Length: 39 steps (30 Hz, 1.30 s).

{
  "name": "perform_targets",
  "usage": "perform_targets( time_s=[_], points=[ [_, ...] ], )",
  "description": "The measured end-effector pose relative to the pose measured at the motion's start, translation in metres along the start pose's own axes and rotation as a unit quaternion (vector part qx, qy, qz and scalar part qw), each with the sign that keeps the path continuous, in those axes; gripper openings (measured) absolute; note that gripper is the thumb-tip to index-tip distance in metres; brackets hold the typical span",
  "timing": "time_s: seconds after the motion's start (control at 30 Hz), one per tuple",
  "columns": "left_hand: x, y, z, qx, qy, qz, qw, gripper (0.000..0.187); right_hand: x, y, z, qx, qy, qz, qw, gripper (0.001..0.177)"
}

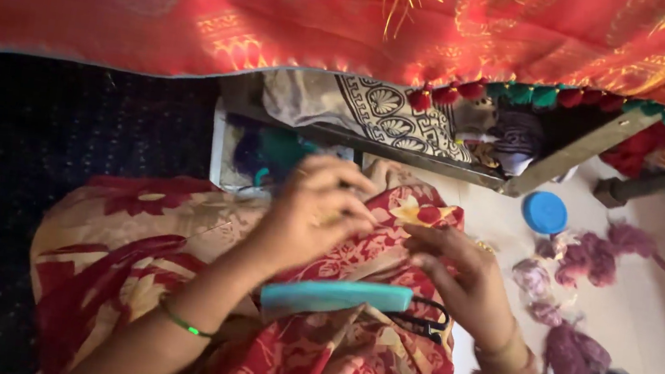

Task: Sewing and tying decorative tassels onto a large red and orange fabric.

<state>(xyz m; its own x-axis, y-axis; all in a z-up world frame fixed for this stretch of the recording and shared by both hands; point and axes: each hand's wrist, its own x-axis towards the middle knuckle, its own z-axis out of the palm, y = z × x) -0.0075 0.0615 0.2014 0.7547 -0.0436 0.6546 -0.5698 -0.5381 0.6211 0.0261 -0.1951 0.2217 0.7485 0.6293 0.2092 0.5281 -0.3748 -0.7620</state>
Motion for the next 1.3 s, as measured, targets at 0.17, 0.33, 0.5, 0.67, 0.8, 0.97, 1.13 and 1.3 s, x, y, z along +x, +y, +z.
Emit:
perform_targets(
  time_s=[0.17,0.33,0.5,0.67,0.8,0.97,1.13,1.3],
  points=[
    [0.009,0.023,-0.001,-0.085,-0.043,-0.014,0.995,0.022,0.035,-0.031,0.007,0.03,0.07,-0.088,0.993,0.025],
    [-0.003,0.006,0.032,-0.181,-0.116,-0.079,0.973,0.028,0.045,-0.046,-0.01,0.157,0.106,-0.069,0.979,0.015],
    [-0.005,-0.008,0.045,-0.117,-0.172,-0.058,0.976,0.02,0.044,-0.067,-0.065,0.317,0.32,-0.093,0.888,0.01],
    [0.011,-0.038,0.034,0.034,-0.106,-0.051,0.993,0.017,0.039,-0.06,-0.093,0.162,0.331,-0.066,0.927,0.012],
    [0.077,0.002,0.004,-0.294,0.08,-0.204,0.93,0.021,0.068,-0.017,-0.056,-0.15,0.095,-0.127,0.976,0.018],
    [0.076,0.004,0.014,-0.46,0.11,-0.311,0.824,0.017,0.097,0.027,-0.006,0.18,0.105,0.088,0.974,0.009],
    [0.08,0.032,-0.001,-0.474,0.092,-0.319,0.815,0.016,0.102,-0.021,-0.015,0.329,0.066,0.164,0.928,0.01],
    [0.076,0.032,-0.002,-0.474,0.062,-0.299,0.826,0.013,0.096,-0.023,-0.014,0.32,0.09,0.073,0.94,0.012]
  ],
)
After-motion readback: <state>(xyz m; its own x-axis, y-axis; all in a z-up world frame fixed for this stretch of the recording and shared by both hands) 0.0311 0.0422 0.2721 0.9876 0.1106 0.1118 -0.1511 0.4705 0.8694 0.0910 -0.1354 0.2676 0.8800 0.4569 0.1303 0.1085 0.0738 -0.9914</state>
